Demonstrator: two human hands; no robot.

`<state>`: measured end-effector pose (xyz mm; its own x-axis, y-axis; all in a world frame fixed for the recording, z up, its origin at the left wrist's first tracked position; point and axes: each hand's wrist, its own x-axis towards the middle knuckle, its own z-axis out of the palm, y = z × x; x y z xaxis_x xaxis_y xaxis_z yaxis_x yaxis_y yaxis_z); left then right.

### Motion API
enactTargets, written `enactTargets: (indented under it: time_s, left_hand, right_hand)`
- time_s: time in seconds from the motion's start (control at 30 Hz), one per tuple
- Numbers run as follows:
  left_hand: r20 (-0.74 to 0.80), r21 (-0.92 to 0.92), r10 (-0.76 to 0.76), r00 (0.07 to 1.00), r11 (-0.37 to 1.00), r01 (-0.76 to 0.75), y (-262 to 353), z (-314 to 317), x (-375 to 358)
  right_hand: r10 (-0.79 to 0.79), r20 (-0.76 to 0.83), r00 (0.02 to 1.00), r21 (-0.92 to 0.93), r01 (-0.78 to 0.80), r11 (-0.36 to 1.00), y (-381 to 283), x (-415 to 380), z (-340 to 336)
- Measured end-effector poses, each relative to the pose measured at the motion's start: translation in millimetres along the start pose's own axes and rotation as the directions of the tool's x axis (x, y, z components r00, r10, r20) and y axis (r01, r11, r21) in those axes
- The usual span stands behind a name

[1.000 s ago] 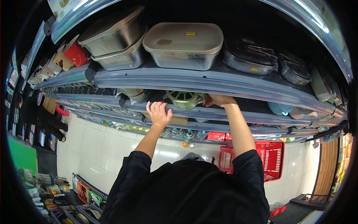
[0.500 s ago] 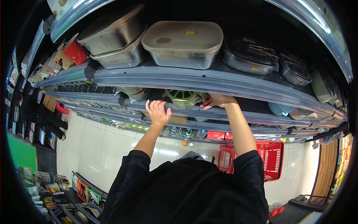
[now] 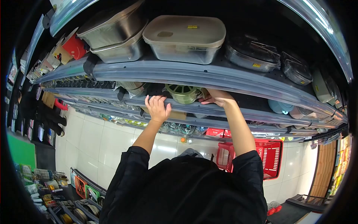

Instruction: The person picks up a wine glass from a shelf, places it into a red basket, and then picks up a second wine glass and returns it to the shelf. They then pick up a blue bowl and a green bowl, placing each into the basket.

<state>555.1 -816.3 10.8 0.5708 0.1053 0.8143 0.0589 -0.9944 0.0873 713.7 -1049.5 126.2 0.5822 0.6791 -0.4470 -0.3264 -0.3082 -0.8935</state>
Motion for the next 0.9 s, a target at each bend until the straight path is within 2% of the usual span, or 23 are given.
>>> enactTargets:
  time_s: [0.17,0.27,0.4,0.5,0.6,0.67,0.73,0.87,0.9]
  left_hand:
    - [0.005,0.005,0.004,1.000,1.000,-0.004,-1,2,-2]
    - [0.011,0.002,0.008,1.000,1.000,-0.008,-2,1,-2]
    - [0.008,-0.002,0.018,1.000,1.000,-0.018,-2,2,-3]
    - [0.016,0.010,0.011,1.000,1.000,-0.012,-1,1,-2]
    - [0.057,0.005,-0.004,0.998,1.000,0.004,-5,2,-2]
    - [0.027,0.012,0.015,1.000,1.000,-0.015,-4,2,-1]
    - [0.041,0.019,0.044,0.998,0.999,-0.045,-6,3,-3]
    - [0.065,0.045,0.063,0.996,0.997,-0.065,-7,6,-6]
    - [0.015,0.050,0.074,0.997,0.996,-0.075,-5,7,-7]
  right_hand:
    - [-0.045,0.003,0.999,0.101,0.045,0.994,8,-15,1]
    - [-0.057,0.062,0.996,0.122,0.049,0.991,9,-26,0]
    - [-0.086,-0.021,0.996,0.219,0.089,0.972,15,-38,3]
    - [-0.159,-0.079,0.984,0.285,0.175,0.942,17,-53,3]
    - [-0.183,-0.073,0.980,0.364,0.197,0.910,24,-74,4]
    - [-0.228,-0.088,0.970,0.365,0.245,0.898,33,-89,4]
    - [-0.250,-0.230,0.941,0.358,0.320,0.877,43,-114,11]
    - [-0.314,-0.243,0.918,0.348,0.385,0.855,76,-161,9]
    - [-0.314,-0.274,0.909,0.366,0.400,0.840,88,-173,9]
